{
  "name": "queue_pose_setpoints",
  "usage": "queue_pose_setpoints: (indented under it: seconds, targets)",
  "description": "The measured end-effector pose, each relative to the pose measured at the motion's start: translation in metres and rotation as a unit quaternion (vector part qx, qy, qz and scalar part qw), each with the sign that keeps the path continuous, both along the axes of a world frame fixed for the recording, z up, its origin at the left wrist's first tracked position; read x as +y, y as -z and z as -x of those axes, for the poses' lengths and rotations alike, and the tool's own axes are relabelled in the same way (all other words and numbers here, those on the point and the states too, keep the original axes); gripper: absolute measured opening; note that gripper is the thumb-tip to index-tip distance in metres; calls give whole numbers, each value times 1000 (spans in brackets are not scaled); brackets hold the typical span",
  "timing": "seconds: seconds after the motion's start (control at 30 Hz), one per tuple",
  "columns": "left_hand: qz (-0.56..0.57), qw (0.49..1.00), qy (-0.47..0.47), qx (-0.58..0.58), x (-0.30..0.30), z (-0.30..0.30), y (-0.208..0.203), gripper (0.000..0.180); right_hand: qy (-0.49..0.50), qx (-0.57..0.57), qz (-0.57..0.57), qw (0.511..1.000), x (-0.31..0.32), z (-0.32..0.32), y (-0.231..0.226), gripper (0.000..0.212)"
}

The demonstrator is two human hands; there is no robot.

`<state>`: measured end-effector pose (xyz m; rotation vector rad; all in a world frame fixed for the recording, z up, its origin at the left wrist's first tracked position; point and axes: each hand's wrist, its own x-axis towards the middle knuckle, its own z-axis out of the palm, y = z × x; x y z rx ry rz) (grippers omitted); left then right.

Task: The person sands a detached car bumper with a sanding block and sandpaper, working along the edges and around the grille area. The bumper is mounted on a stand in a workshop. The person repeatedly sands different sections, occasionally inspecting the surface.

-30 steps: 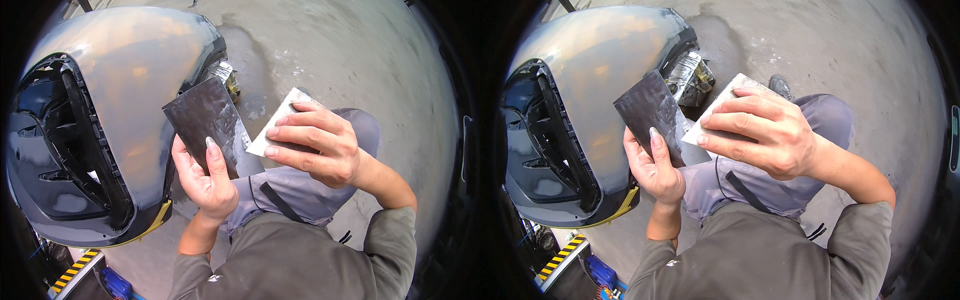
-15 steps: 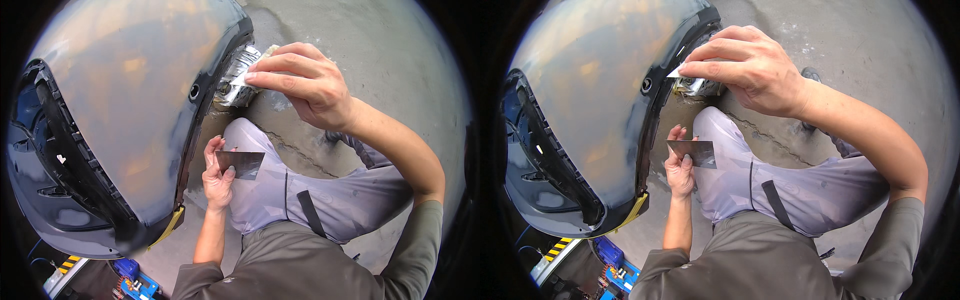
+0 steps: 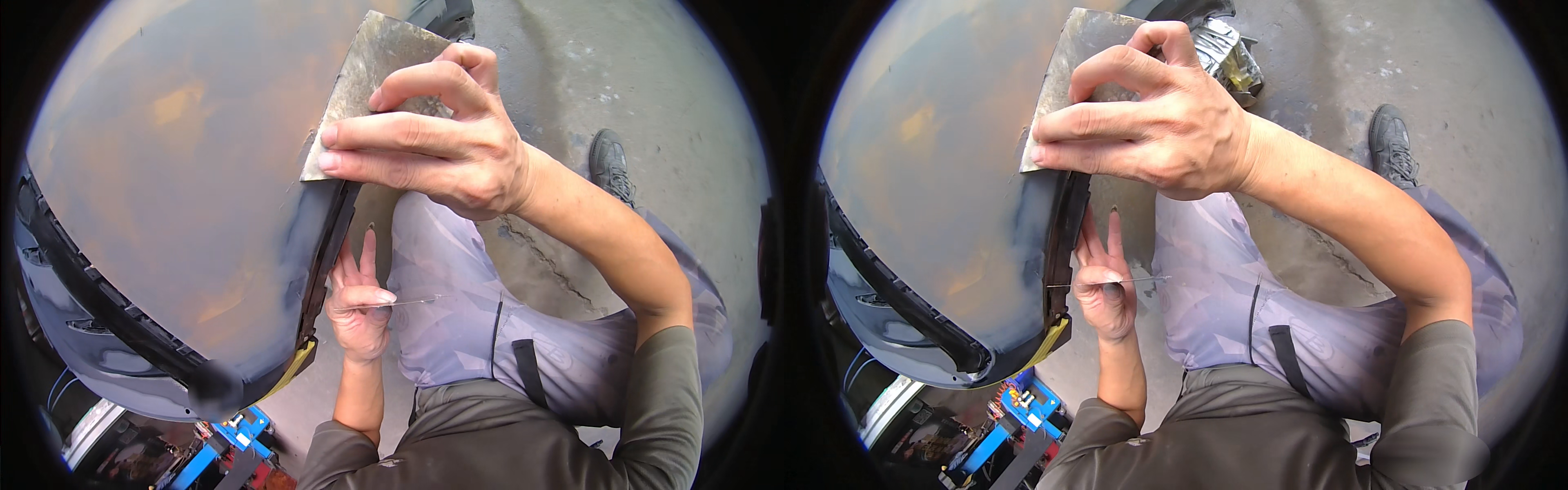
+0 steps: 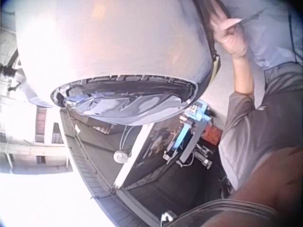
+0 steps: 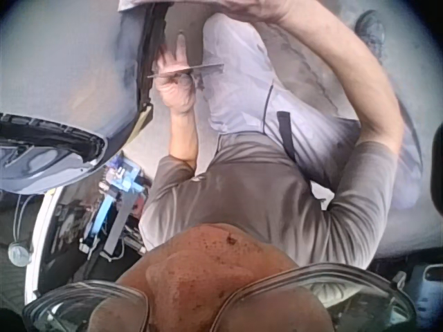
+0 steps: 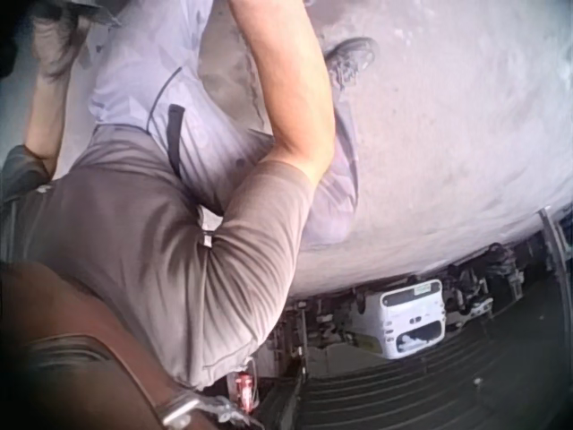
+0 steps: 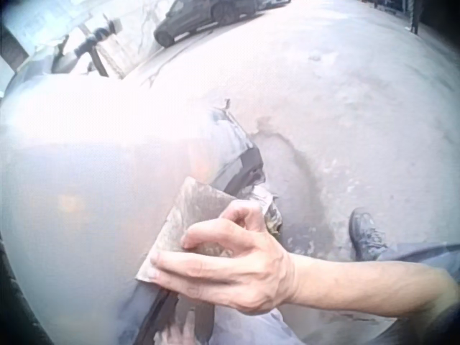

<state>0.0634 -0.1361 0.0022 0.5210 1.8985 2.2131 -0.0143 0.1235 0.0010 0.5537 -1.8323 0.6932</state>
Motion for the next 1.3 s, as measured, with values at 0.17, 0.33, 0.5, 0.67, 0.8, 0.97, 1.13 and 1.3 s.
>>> queue_pose_setpoints:
  seconds: [0.17,0.33,0.5,0.67,0.8,0.97,1.13,1.3]
  targets:
    - [16,1000,3,8,1,0,-6,14,3,9,-18,1000,10,0,-5,39]
    - [8,1000,17,-24,2,-3,-15,20,4,-8,-27,1000,9,2,-9,40]
    - [15,1000,20,-18,4,0,-18,22,-3,34,21,999,3,6,3,42]
    - [25,1000,14,-4,5,0,-17,24,-12,5,-25,1000,19,1,-1,38]
    - [31,999,9,-4,5,-3,-18,24,34,13,-39,999,22,1,-17,36]
    - [58,998,23,3,6,-4,-20,22,-14,6,-15,1000,13,5,-14,37]
    - [56,998,15,6,4,-4,-18,24,-25,13,-40,999,23,4,1,37]
    - [44,999,14,6,1,-3,-15,25,27,106,19,994,42,24,5,34]
